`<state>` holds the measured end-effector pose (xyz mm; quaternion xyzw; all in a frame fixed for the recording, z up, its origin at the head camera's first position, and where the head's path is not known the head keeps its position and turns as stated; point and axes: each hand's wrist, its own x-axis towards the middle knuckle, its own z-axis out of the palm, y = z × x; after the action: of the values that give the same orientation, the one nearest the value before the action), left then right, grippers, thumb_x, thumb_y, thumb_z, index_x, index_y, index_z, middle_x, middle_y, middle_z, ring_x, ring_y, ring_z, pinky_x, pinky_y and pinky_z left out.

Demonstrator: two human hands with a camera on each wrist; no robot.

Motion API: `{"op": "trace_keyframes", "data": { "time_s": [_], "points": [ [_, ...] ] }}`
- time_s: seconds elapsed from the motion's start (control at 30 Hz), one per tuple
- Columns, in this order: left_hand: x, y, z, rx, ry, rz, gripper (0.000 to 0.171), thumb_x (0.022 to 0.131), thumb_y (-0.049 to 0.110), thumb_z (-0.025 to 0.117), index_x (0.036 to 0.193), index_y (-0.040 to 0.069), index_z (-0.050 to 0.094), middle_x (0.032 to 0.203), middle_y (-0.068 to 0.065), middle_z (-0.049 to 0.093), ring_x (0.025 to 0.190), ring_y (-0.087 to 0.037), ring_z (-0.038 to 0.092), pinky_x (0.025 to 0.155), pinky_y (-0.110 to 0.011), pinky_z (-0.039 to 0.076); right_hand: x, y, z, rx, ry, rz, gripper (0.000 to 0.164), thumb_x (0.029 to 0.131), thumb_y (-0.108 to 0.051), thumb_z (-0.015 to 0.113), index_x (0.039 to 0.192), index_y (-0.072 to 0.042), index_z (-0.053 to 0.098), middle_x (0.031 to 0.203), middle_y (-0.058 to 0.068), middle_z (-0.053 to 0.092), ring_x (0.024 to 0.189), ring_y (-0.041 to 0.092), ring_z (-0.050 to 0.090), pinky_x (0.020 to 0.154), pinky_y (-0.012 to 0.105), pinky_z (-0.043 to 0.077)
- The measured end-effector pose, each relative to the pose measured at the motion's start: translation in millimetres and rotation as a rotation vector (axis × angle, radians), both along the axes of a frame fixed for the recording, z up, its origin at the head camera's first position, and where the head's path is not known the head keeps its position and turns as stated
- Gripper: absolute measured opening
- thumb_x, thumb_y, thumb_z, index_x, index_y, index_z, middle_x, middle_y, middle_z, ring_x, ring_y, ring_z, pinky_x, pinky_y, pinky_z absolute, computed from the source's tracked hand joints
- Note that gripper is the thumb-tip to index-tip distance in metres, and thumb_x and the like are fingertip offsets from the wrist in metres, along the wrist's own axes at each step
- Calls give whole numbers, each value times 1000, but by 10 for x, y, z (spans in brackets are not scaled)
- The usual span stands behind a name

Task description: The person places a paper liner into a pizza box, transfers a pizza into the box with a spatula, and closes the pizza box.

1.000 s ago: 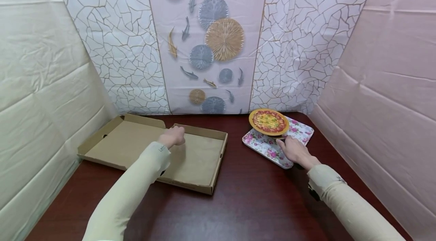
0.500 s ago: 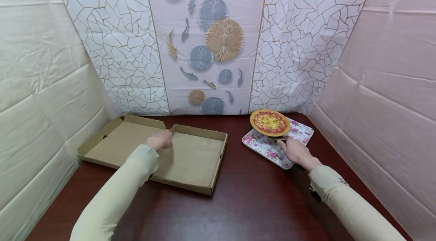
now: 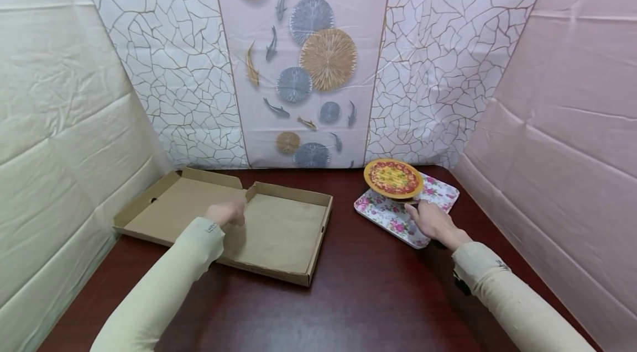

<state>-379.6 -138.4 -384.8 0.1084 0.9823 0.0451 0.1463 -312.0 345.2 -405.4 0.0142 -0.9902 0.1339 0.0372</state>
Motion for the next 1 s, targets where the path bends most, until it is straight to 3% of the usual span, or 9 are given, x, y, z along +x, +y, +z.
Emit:
{"op": "trace_keyframes", "data": {
  "time_s": [0.3,0.4,0.63,0.8,1.0],
  "points": [
    [-19,-69,17,-42,20,-26,17,72,-2,52,88,4,53,85,-13,54,79,-26,51,70,-39,45,-15,-39,11,2,27,21,49,95,-41,33,56,-12,42,52,1,39,43,15,35,41,28,30],
    [-14,-86,22,-71,27,-14,20,69,-5,51,87,5,53,84,-13,53,76,-26,50,64,-36,43,-26,-60,10,0,49,25,49,95,-40,34,55,-12,41,51,1,38,43,15,36,41,28,30],
    [33,-139,33,-91,46,-15,18,62,-10,46,65,8,46,68,-9,48,60,-20,41,48,-27,34,-36,-98,44,-15,44,31,48,95,-41,35,59,-10,45,53,3,42,44,16,40,43,28,33],
    [83,-168,38,-81,30,1,20,61,-11,46,62,9,47,68,-8,51,61,-19,44,49,-27,38,-24,-113,79,-7,46,34,45,95,-41,35,67,-7,47,59,6,45,48,18,44,45,29,34],
    [109,-182,35,-87,15,9,19,61,-12,50,63,7,52,71,-9,54,63,-21,49,49,-28,42,-31,-126,103,-7,55,56,47,95,-41,35,64,-8,46,55,4,44,44,17,43,43,28,33]
  ]
}}
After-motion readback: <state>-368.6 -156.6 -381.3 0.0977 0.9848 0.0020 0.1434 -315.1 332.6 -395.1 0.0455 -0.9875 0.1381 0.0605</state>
